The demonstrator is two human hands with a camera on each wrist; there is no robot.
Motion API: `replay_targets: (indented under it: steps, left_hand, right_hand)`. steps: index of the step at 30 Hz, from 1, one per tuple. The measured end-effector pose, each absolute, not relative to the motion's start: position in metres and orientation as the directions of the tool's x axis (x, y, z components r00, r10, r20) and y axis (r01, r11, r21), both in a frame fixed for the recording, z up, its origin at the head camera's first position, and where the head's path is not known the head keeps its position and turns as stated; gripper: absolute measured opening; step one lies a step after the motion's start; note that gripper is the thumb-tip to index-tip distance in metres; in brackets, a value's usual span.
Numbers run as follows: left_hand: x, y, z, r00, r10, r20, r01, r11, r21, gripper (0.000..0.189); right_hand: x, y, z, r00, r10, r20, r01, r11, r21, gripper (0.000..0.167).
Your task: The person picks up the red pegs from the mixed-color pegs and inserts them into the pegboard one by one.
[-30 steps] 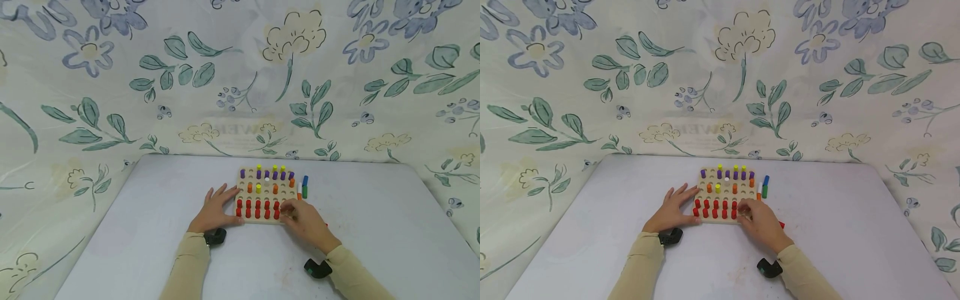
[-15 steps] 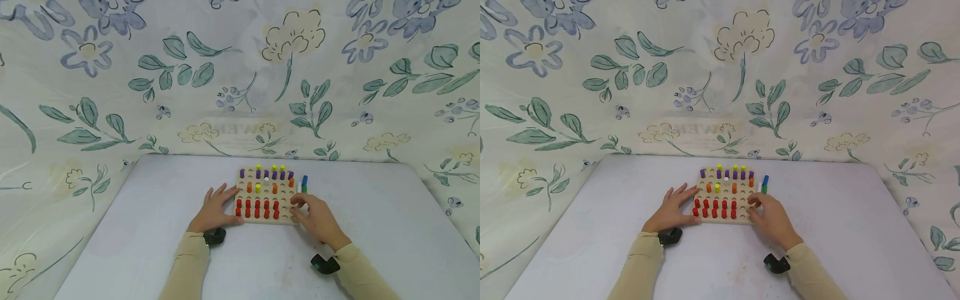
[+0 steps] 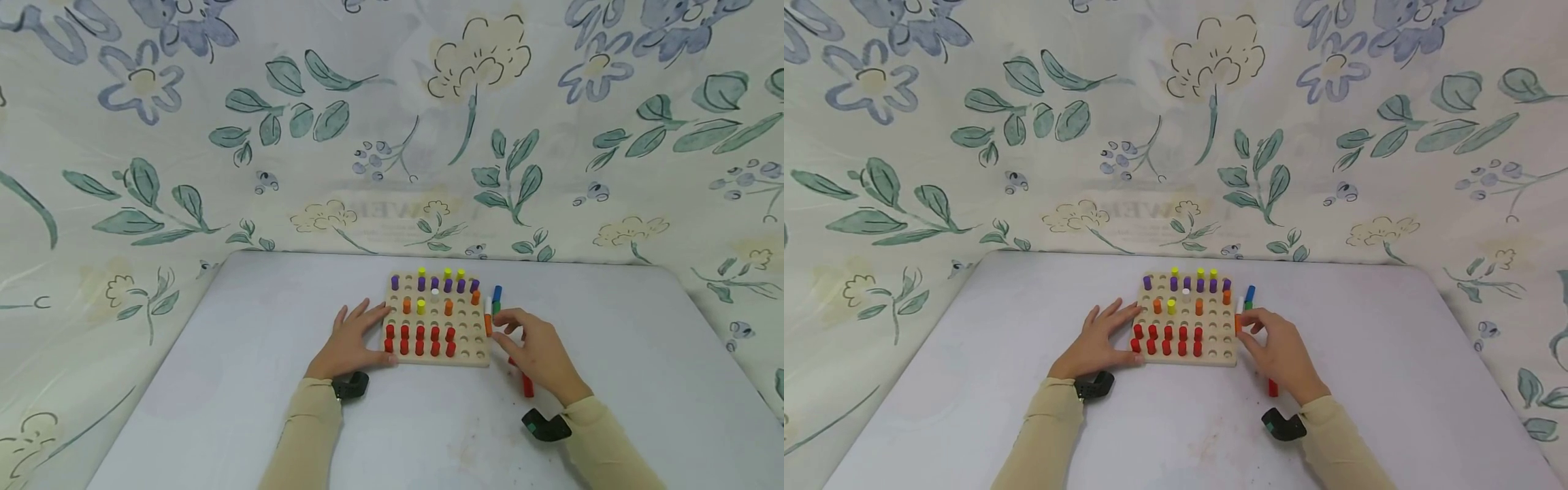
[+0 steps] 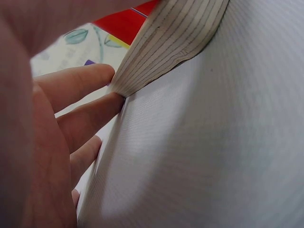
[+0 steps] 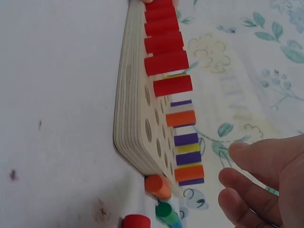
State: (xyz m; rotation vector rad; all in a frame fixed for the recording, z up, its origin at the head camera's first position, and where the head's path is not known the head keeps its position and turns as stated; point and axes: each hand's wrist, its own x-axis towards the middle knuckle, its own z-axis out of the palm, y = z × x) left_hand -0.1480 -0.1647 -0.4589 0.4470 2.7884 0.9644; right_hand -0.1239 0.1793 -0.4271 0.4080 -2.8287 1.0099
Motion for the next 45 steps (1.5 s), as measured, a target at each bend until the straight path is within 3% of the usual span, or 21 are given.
replay_targets:
  steps: [45]
  left_hand:
    - [-0.148, -0.165, -0.46, -0.945, 0.324, -0.05, 0.221, 0.741, 0.634, 0.097]
  right_hand:
    - [-0.113, 0.209, -0.431, -0.984, -0.162, 0.079, -0.178, 0.797, -0.577, 0.03]
